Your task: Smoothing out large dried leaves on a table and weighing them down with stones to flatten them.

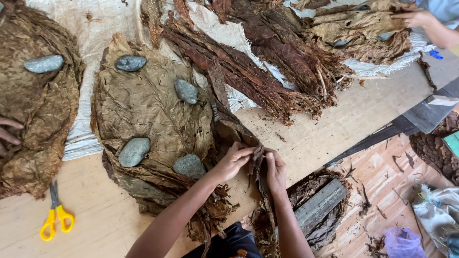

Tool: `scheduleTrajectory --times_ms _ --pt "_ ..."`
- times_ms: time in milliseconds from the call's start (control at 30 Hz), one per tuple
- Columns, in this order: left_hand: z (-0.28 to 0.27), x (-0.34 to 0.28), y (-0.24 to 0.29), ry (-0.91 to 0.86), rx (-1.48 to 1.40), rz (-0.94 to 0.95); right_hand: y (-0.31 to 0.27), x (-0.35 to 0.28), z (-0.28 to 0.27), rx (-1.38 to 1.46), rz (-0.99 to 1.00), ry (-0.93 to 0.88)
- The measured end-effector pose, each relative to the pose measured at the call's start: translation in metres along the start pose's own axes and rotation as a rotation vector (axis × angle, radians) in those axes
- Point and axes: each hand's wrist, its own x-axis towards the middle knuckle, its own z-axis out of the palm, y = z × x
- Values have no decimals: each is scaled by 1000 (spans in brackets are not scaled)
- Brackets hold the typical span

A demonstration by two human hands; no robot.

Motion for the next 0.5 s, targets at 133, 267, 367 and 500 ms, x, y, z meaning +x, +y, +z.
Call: scheduleTrajectory --times_ms 133,267,367,500 --pt "11 -4 -15 -65 240 -24 26 0 -2 3 -3 -138" --pt "3 -5 15 -64 180 -24 -15 -6 7 -44 60 -148" --pt "-2 0 14 25 75 -63 -73 -10 17 76 196 -22" --pt "-3 4 -22 188 -363 -289 -101 8 30 -8 486 292"
